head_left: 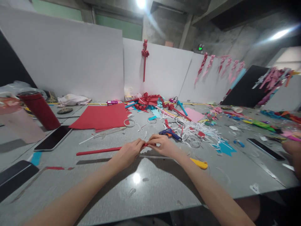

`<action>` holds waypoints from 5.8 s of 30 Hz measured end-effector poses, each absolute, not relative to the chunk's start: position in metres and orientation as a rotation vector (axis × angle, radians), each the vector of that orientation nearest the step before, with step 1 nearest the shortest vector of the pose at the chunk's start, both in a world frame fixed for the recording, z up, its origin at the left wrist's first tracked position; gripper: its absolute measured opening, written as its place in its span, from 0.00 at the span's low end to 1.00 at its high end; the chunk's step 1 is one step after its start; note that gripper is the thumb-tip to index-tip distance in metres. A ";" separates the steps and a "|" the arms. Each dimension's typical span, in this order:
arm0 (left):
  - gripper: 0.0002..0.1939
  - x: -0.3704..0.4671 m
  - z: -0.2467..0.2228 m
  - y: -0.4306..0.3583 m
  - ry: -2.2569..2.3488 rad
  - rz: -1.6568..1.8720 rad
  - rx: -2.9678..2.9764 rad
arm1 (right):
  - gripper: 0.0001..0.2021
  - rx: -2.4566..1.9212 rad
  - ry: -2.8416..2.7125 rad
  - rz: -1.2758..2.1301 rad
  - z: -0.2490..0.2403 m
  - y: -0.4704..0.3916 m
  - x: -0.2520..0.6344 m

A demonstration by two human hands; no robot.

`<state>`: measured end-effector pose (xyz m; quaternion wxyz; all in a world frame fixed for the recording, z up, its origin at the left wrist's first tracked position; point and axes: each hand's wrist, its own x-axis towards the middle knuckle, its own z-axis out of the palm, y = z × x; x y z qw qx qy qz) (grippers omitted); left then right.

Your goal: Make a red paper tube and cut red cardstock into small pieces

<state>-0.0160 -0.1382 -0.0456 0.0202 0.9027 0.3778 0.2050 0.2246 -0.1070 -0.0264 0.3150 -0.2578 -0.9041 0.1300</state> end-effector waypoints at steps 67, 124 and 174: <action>0.15 -0.018 -0.058 -0.131 1.133 0.580 2.826 | 0.06 -0.637 -2.780 -0.519 -0.042 -0.107 0.236; 0.10 -0.017 -0.045 -0.139 1.161 1.009 2.734 | 0.14 -0.836 -1.886 1.027 -0.039 -0.110 0.224; 0.10 -0.015 -0.061 -0.132 1.119 1.123 2.575 | 0.10 -0.753 -2.143 0.310 -0.054 -0.120 0.198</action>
